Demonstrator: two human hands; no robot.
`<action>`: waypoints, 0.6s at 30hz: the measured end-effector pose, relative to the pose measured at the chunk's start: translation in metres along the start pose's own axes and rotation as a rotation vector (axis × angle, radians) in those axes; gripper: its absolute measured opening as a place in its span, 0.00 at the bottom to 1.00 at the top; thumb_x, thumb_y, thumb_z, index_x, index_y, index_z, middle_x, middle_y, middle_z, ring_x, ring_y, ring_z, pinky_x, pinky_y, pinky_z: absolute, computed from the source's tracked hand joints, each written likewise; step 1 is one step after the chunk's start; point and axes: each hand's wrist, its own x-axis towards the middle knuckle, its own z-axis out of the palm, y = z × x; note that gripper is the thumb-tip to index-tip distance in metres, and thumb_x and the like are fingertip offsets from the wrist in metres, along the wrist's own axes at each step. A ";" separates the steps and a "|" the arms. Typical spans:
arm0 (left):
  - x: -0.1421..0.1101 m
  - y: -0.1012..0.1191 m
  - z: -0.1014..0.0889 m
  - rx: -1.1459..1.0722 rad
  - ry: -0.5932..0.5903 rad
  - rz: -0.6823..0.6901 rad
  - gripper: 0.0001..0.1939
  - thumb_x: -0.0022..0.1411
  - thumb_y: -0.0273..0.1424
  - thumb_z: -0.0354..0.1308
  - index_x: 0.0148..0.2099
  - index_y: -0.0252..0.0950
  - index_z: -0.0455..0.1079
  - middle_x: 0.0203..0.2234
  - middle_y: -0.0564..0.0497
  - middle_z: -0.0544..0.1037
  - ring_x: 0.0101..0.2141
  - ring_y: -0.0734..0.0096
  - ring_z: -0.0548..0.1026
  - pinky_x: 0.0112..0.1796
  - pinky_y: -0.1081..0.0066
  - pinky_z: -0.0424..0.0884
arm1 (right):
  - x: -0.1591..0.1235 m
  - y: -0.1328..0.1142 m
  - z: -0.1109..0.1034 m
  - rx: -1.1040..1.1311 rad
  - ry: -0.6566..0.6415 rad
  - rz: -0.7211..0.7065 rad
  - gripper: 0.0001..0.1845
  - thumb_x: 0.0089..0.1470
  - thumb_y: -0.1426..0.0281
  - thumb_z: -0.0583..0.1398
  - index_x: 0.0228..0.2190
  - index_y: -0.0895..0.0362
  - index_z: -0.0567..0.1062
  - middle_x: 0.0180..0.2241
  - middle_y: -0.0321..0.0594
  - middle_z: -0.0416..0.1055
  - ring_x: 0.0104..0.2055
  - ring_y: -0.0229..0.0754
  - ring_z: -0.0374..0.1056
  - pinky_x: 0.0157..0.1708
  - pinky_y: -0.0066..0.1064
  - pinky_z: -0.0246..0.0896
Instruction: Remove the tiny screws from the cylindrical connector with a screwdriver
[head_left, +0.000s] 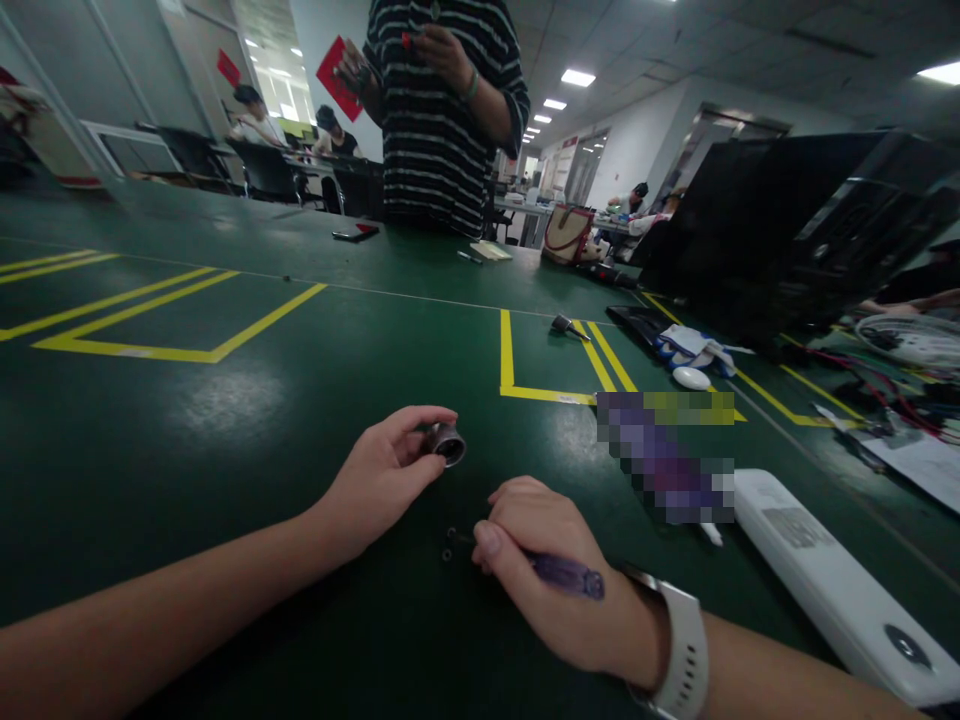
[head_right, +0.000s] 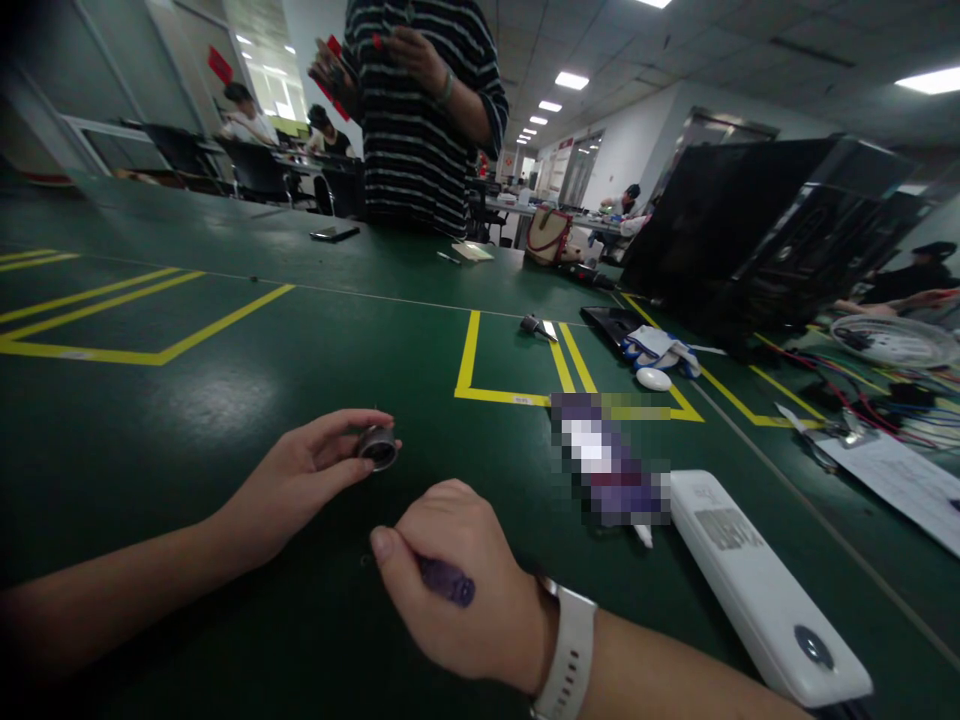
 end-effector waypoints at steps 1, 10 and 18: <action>0.000 0.000 0.000 -0.013 0.007 -0.006 0.17 0.45 0.27 0.58 0.41 0.36 0.67 0.36 0.50 0.78 0.39 0.64 0.76 0.42 0.65 0.71 | 0.000 0.001 0.000 0.036 0.038 0.010 0.17 0.59 0.71 0.49 0.21 0.57 0.68 0.20 0.35 0.65 0.26 0.35 0.63 0.35 0.32 0.58; -0.001 -0.002 -0.004 -0.053 -0.016 0.011 0.13 0.51 0.28 0.58 0.42 0.35 0.69 0.36 0.49 0.78 0.38 0.65 0.76 0.39 0.67 0.72 | 0.003 0.001 -0.008 0.130 0.193 0.098 0.07 0.56 0.73 0.55 0.33 0.59 0.73 0.31 0.39 0.71 0.34 0.37 0.67 0.36 0.30 0.61; -0.003 -0.003 -0.005 -0.109 -0.036 -0.012 0.14 0.52 0.26 0.58 0.43 0.37 0.70 0.38 0.50 0.79 0.41 0.65 0.75 0.41 0.69 0.71 | 0.003 0.001 -0.007 0.156 0.179 0.102 0.08 0.56 0.74 0.54 0.32 0.59 0.74 0.31 0.39 0.71 0.35 0.37 0.67 0.36 0.30 0.62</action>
